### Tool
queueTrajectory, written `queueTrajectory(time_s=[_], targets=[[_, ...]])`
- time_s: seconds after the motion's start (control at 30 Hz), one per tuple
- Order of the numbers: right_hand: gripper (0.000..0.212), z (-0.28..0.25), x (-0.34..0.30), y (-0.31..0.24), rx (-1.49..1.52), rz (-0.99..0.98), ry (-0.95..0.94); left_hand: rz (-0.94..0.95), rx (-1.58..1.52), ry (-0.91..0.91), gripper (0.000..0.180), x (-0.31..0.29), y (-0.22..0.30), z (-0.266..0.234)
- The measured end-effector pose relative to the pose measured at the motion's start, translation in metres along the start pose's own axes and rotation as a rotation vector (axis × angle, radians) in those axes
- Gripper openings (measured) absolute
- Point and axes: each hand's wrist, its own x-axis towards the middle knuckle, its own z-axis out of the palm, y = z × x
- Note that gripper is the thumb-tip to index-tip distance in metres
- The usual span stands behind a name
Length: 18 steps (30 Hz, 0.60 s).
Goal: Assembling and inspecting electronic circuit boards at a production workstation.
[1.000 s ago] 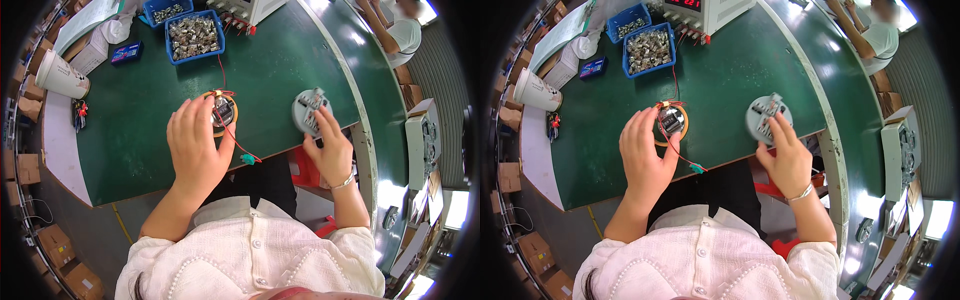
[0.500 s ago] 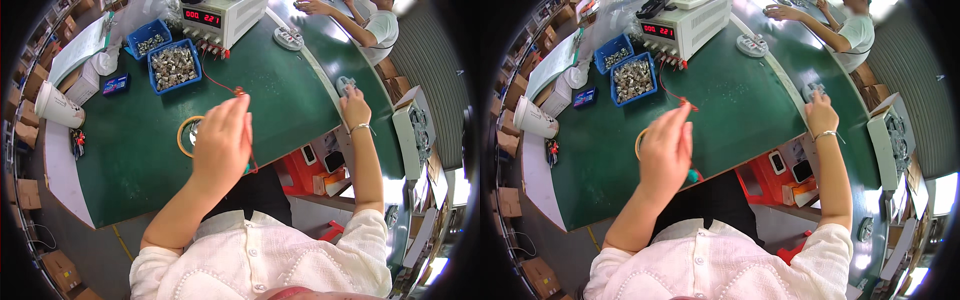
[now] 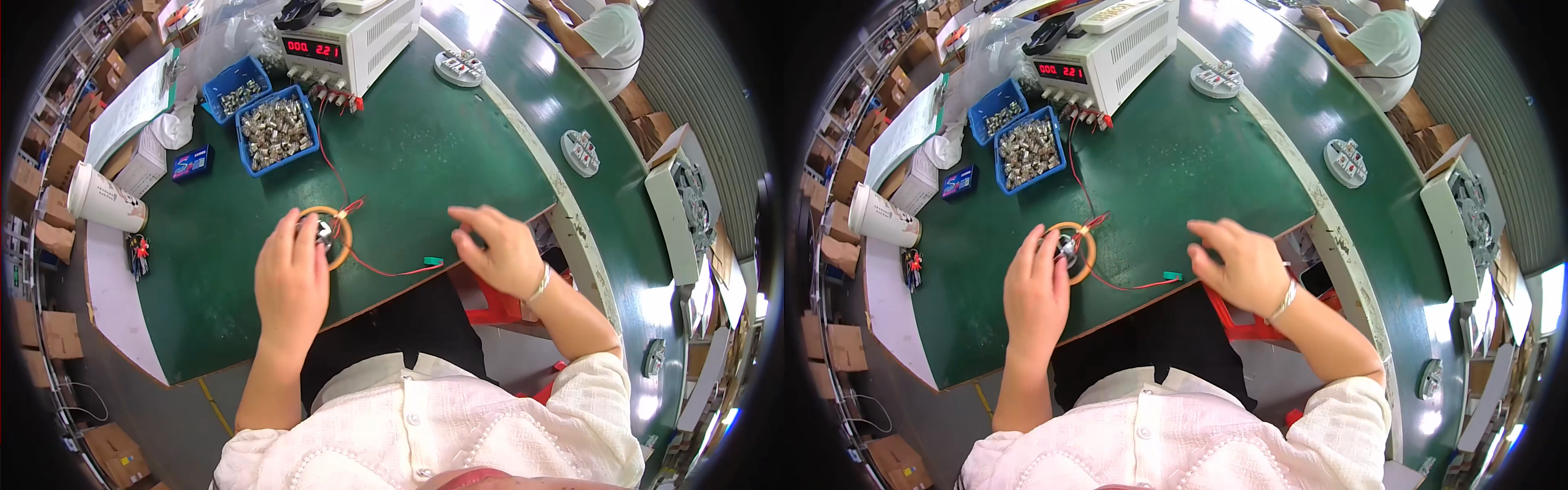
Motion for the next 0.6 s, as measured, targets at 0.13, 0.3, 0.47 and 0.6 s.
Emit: queueTrajectory(time_s=[0.13, 0.3, 0.47, 0.6], targets=[[0.03, 0.006, 0.059, 0.048, -0.048, -0.071, 0.212, -0.07, -0.1, -0.027, 0.041, -0.007, -0.023, -0.01], [0.038, 0.015, 0.164, 0.093, -0.33, 0.091, 0.261, -0.02, 0.054, 0.269, 0.043, -0.011, 0.002, -0.004], [0.042, 0.025, 0.218, 0.13, -0.579, 0.16, 0.245, 0.388, -0.346, -0.049, 0.043, -0.023, 0.044, 0.011], [0.04, 0.01, 0.197, 0.13, -0.38, 0.14, 0.113, 0.343, -0.314, -0.18, 0.048, -0.029, 0.038, 0.032]])
